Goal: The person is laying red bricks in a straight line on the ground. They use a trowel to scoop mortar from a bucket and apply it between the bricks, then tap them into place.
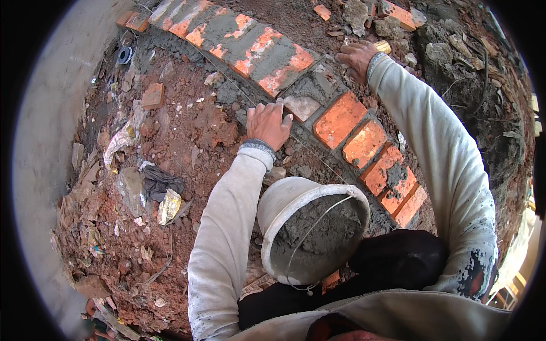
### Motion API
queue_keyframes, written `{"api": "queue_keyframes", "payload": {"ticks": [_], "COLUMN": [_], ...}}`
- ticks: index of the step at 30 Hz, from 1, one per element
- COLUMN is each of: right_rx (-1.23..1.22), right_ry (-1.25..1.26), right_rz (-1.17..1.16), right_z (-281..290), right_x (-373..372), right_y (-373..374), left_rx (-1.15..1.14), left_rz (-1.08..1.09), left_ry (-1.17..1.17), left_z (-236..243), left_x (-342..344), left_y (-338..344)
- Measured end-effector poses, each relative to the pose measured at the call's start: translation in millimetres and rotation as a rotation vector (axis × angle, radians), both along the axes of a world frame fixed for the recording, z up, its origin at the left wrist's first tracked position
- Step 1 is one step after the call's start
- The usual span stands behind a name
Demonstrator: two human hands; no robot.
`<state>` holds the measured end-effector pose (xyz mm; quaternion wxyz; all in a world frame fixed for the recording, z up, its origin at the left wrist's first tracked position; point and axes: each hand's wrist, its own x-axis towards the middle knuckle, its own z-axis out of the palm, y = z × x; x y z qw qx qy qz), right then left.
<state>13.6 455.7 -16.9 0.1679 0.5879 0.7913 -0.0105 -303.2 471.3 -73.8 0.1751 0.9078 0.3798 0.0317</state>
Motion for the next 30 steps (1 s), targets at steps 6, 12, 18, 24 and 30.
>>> {"api": "queue_keyframes", "payload": {"ticks": [6,12,18,24,30], "right_rx": [0.035,-0.027,0.094,0.072,0.127], "right_ry": [0.005,0.128,0.207,0.048,0.082], "right_rz": [-0.09,-0.21,-0.083,-0.216,-0.122], "right_z": [-4.5,17.6,-12.1,-18.5,-24.3], "right_x": [8.4,41.0,58.2,60.0,54.7], "right_y": [-14.5,-67.4,-55.2,-38.1,-29.1], "left_rx": [-0.034,-0.003,-0.011,-0.014,-0.006], "left_rz": [0.078,0.13,0.06,0.066,0.108], "left_ry": [-0.021,-0.208,-0.107,-0.171,-0.236], "left_z": [-2.6,-4.5,-3.6,-8.6,-13.8], "left_x": [10.2,11.0,37.8,38.9,38.4], "left_y": [2.9,12.1,26.5,26.5,29.3]}}
